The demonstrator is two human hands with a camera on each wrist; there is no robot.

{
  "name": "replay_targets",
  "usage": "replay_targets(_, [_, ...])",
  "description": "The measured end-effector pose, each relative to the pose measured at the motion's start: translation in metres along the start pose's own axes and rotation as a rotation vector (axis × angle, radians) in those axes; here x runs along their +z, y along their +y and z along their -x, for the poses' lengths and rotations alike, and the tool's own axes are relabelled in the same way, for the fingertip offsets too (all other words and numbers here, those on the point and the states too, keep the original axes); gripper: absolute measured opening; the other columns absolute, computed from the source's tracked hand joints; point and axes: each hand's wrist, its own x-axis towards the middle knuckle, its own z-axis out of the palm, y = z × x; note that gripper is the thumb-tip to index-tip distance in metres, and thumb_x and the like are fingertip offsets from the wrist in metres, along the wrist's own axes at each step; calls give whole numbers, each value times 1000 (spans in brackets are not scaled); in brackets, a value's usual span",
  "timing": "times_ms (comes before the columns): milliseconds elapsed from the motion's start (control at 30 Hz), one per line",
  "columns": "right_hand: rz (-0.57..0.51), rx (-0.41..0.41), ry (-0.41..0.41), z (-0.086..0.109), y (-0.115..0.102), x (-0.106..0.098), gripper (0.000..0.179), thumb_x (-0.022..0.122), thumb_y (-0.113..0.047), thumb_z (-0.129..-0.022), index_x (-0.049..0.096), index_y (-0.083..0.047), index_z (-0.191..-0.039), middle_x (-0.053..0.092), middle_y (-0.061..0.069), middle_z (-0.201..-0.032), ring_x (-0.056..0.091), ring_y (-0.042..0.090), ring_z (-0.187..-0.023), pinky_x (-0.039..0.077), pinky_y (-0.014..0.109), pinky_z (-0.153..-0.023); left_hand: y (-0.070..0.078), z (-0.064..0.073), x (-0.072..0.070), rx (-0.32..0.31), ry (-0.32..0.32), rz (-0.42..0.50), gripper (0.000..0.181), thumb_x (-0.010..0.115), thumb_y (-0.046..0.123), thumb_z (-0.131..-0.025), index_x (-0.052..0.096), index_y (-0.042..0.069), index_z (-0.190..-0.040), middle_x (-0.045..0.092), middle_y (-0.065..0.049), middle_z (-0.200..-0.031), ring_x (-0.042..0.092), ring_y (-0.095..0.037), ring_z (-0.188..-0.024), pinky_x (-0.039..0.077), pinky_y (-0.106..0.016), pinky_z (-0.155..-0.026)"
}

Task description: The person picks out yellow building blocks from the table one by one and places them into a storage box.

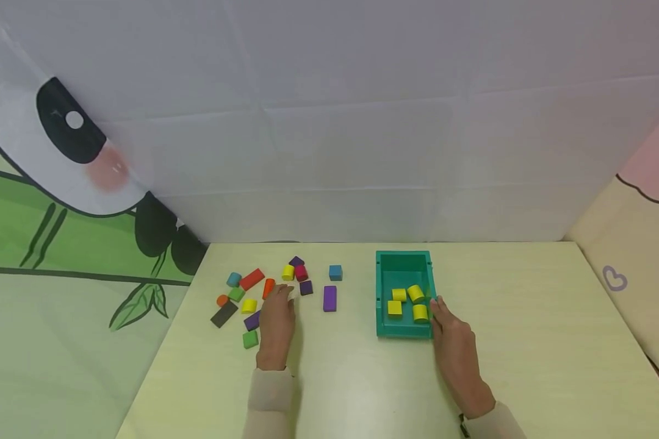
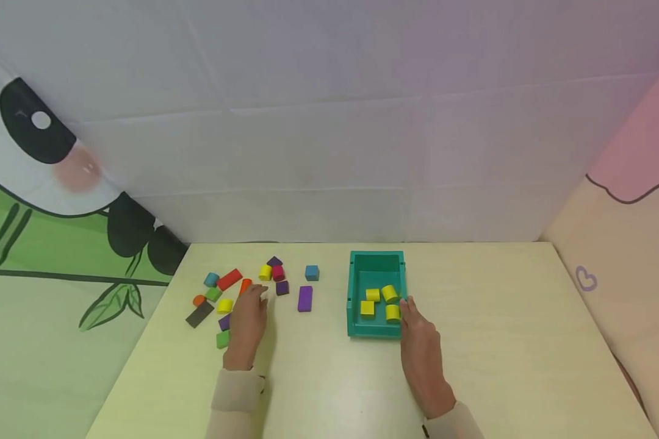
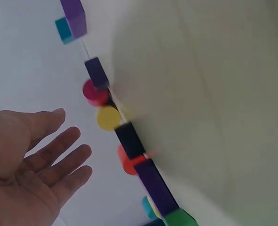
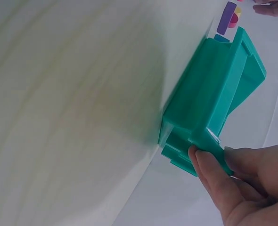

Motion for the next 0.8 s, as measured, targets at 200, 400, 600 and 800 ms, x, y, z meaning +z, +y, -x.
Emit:
replay_targets(200, [-2,-3,4,1,0,0,50,72,12,-92,57,8,-140,55,27,-144,59,45,-127,55,54,-96,-21,-2,-9,-57,16,-16,27,65,-11,-97,71,-10,-123,68,-26,-126,67,-44,-114,57,-55,-101])
replay_targets(400, [-5,-16,23,1,2,2,50,73,13,-91,59,9,-139,57,28,-142,60,46,-125,56,54,-94,-38,-3,-21,-126,25,-28,28,64,-13,-95,70,-11,-123,68,-27,-124,66,-45,-113,58,-56,-96])
replay_targets(600, [-8,-26,26,0,3,2,49,72,13,-91,59,9,-139,56,28,-142,60,46,-126,56,54,-94,-50,-3,-34,-194,-38,-42,32,62,-8,-99,65,-11,-131,64,-30,-130,63,-48,-121,54,-59,-102])
replay_targets(800, [-15,-41,41,1,3,3,48,73,14,-91,60,9,-137,58,29,-141,61,46,-124,57,54,-92,-58,-3,-44,-252,-110,-24,34,59,-6,-101,60,-13,-134,61,-33,-134,59,-50,-126,50,-61,-108])
